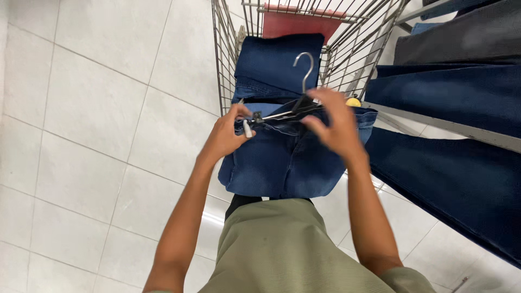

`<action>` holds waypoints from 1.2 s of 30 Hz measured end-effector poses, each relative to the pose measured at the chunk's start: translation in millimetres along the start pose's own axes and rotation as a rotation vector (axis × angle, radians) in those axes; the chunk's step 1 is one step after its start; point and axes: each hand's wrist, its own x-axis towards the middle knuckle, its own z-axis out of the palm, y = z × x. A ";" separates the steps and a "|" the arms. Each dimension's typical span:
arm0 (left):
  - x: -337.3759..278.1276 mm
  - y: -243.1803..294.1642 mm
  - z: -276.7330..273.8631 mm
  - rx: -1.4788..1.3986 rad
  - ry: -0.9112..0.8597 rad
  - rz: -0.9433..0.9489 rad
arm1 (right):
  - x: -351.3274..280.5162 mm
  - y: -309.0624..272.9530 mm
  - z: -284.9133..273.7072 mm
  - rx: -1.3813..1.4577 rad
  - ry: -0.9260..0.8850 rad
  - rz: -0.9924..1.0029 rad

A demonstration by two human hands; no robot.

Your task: The person picks up a pair of jeans from a shopping cart, attaches it to a hanger with clips, and then hangs the jeans on a clothing rack.

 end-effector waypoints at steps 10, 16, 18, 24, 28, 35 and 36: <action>66.4 -62.1 38.4 0.766 -0.452 -0.085 | 25.7 138.1 -40.3 -0.658 -0.613 0.382; 62.0 -54.8 36.9 0.839 -0.576 0.008 | 5.9 70.0 -44.6 -0.543 -0.639 0.582; 49.7 -53.6 36.5 0.886 -0.610 0.069 | -31.5 44.5 -33.4 -0.633 -0.527 0.506; -1.6 -39.9 25.7 0.880 -0.491 0.378 | -138.1 -35.0 18.7 -0.760 -0.010 0.298; -42.9 -27.7 18.7 0.893 -0.368 0.619 | -190.6 -81.6 56.9 -0.843 0.137 0.284; -97.9 -0.6 15.4 1.031 -0.411 0.734 | -263.2 -138.5 105.6 -1.111 0.444 0.201; -101.3 -5.8 17.7 1.036 -0.410 0.764 | -274.2 -148.4 111.0 -1.125 0.469 0.209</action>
